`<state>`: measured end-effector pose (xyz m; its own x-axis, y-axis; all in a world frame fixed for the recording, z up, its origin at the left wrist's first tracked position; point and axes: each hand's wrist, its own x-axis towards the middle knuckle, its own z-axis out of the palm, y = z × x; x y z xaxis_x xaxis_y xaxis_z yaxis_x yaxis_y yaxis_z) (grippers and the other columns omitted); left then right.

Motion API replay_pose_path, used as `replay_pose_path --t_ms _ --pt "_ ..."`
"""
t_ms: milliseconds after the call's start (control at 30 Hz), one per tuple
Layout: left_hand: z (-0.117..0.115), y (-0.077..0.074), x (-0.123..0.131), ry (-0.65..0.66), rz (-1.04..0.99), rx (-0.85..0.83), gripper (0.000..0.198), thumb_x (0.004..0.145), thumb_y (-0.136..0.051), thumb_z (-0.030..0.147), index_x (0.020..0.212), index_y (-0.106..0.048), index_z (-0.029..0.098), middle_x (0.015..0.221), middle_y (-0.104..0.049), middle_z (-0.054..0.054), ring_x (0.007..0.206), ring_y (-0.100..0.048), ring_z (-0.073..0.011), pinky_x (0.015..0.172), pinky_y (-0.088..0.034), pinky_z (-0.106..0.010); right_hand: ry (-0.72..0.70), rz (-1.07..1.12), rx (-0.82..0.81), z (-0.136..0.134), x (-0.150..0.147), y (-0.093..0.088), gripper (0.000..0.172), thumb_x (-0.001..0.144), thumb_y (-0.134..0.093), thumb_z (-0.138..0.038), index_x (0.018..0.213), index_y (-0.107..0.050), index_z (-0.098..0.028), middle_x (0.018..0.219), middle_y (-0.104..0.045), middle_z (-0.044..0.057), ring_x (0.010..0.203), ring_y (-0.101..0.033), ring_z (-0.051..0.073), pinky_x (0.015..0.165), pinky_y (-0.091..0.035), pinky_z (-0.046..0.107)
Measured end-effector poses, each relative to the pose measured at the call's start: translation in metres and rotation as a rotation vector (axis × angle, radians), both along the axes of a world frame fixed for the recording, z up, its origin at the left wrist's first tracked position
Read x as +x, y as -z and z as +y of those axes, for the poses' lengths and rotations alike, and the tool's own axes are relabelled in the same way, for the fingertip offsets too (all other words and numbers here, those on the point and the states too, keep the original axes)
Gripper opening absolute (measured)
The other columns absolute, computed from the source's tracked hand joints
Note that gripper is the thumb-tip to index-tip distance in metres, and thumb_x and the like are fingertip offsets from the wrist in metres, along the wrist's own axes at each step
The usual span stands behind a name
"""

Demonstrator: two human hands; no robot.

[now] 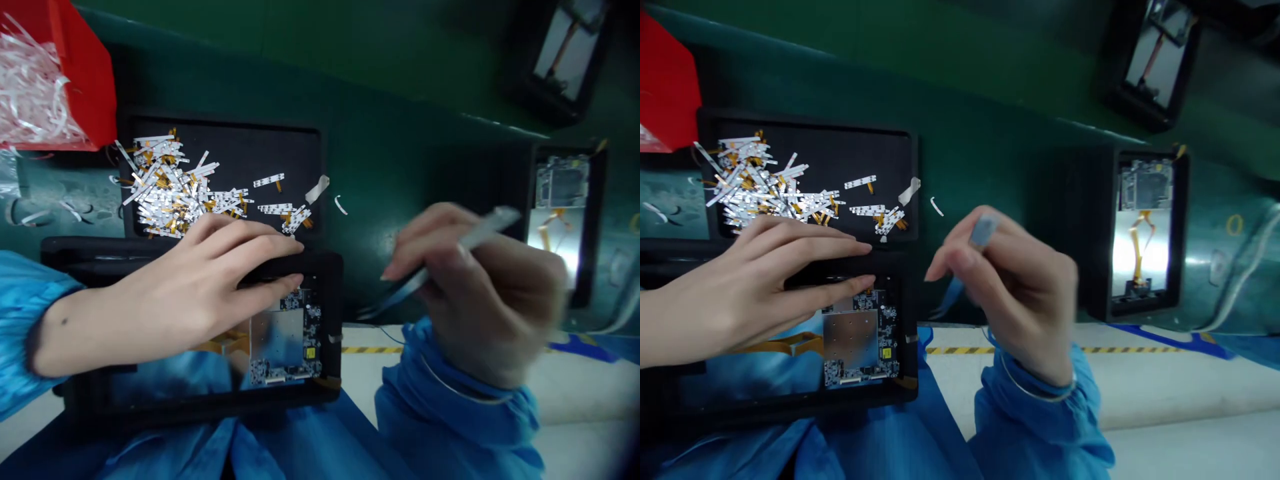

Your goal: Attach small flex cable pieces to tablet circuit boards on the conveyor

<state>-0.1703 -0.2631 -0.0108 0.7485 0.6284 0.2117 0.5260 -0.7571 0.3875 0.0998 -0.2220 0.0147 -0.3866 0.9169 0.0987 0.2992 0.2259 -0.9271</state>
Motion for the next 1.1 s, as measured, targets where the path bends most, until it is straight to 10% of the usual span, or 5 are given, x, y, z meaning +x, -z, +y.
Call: replay_pose_path --t_ms 167,1100 --pt "-0.001 0.002 0.002 -0.012 0.004 0.016 0.038 0.105 -0.034 0.019 0.134 -0.057 0.018 0.142 -0.053 -0.015 0.131 -0.048 -0.0312 0.098 -0.035 -0.045 -0.083 0.252 -0.399 -0.002 -0.017 0.015 0.012 0.098 -0.061 -0.019 0.099 -0.052 -0.026 0.084 -0.068 -0.003 0.056 -0.069 0.015 0.042 -0.058 0.024" --pt "-0.013 -0.011 -0.001 0.112 0.058 0.088 0.037 0.100 -0.038 0.009 0.126 -0.064 0.012 0.135 -0.064 -0.008 0.127 -0.057 -0.0283 0.100 -0.045 -0.048 -0.047 0.271 -0.315 -0.003 -0.021 0.019 0.027 0.089 -0.069 -0.003 0.099 -0.051 -0.021 0.083 -0.074 -0.001 0.060 -0.072 0.014 0.051 -0.063 0.021"
